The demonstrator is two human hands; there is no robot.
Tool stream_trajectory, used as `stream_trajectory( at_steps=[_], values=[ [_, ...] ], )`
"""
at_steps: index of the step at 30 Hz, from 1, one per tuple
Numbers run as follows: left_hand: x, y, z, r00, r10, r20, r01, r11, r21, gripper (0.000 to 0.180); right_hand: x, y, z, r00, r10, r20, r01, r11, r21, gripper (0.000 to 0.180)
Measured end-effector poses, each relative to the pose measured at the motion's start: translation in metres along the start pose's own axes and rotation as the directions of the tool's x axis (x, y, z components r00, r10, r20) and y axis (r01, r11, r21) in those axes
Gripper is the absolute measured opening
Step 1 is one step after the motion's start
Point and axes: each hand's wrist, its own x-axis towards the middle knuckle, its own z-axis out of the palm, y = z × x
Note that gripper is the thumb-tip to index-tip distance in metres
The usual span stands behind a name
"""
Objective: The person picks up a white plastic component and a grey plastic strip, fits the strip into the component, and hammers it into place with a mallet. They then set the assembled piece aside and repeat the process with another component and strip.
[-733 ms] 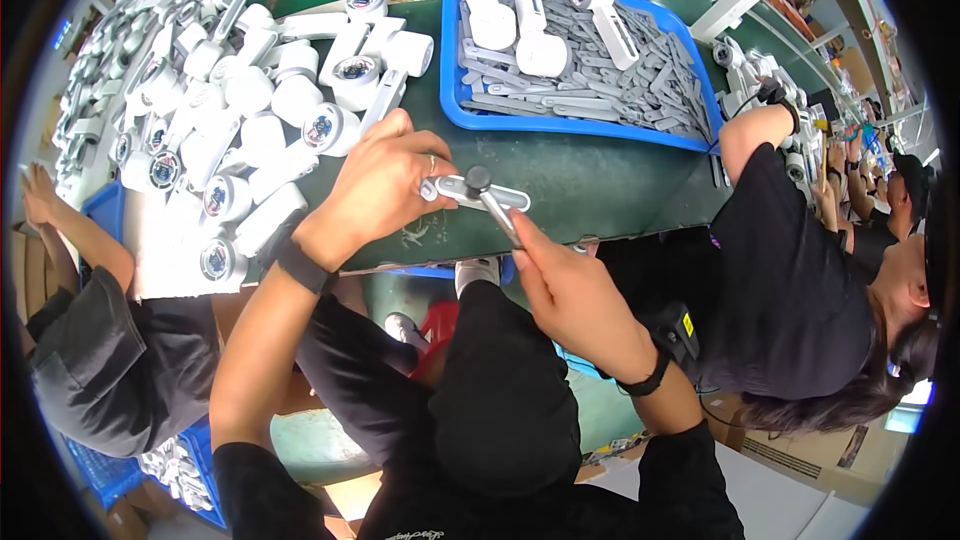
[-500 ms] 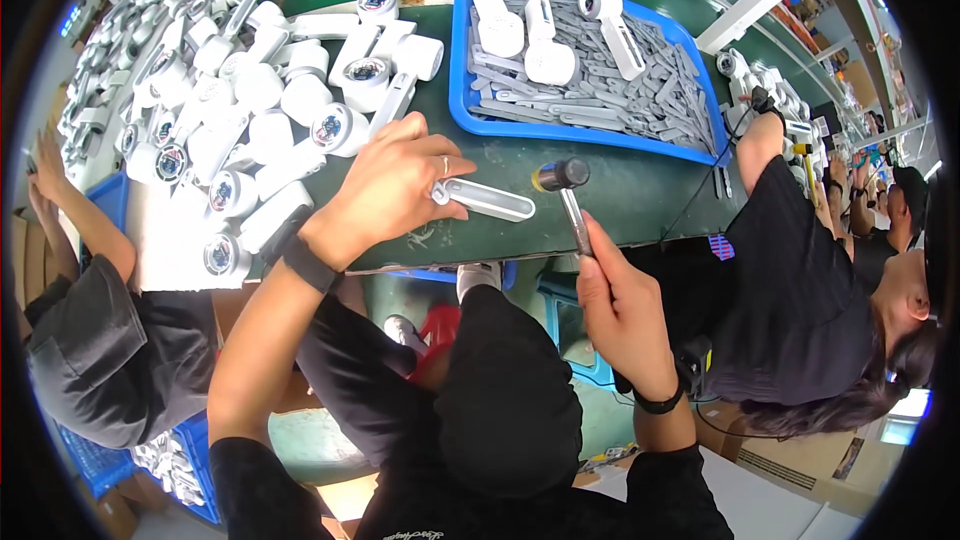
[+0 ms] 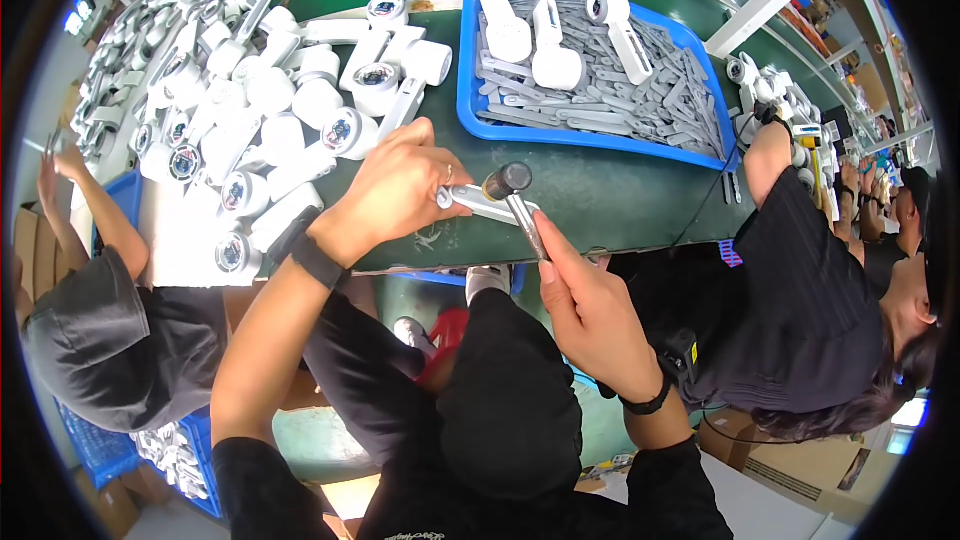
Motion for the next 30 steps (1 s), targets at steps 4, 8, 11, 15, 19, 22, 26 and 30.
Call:
stream_trajectory(
  at_steps=[4, 8, 11, 15, 19, 22, 26, 30],
  values=[
    [0.002, -0.001, 0.0, 1.0, 0.002, 0.007, -0.002, 1.0, -0.005, 0.032, 0.008, 0.018, 0.015, 0.998, -0.061, -0.01, 0.061, 0.998, -0.015, 0.049],
    [0.002, -0.006, 0.002, 1.0, -0.007, 0.0, 0.007, 1.0, 0.01, 0.032, 0.01, 0.019, 0.014, 0.994, -0.092, -0.054, 0.086, 0.991, -0.104, 0.047],
    [-0.003, -0.005, 0.004, 1.0, -0.018, 0.022, 0.019, 0.999, -0.029, 0.032, 0.004, 0.015, 0.009, 0.998, -0.037, -0.055, 0.034, 0.999, -0.041, 0.047],
    [0.002, -0.007, 0.003, 0.999, -0.031, 0.019, 0.031, 1.0, 0.005, 0.031, 0.01, 0.034, 0.023, 0.984, -0.163, -0.076, 0.154, 0.982, -0.113, 0.045],
    [-0.005, -0.013, 0.003, 0.999, -0.047, 0.013, 0.047, 0.999, -0.007, 0.033, 0.01, 0.031, 0.012, 0.989, -0.005, -0.148, 0.006, 1.0, 0.006, 0.052],
    [-0.003, -0.006, 0.003, 0.998, -0.024, 0.054, 0.024, 1.0, -0.003, 0.037, 0.02, 0.058, 0.031, 0.934, -0.129, -0.332, 0.097, 0.989, -0.112, 0.05],
    [-0.008, -0.01, -0.008, 0.997, 0.014, -0.071, -0.024, 0.991, -0.132, 0.057, 0.039, 0.073, 0.043, 0.971, 0.125, -0.204, -0.11, 0.99, 0.086, 0.048],
    [-0.036, 0.002, -0.034, 0.994, -0.026, -0.108, 0.015, 0.995, -0.098, 0.078, 0.042, 0.068, 0.024, 0.931, 0.364, 0.043, -0.299, 0.687, 0.662, 0.023]
  ],
)
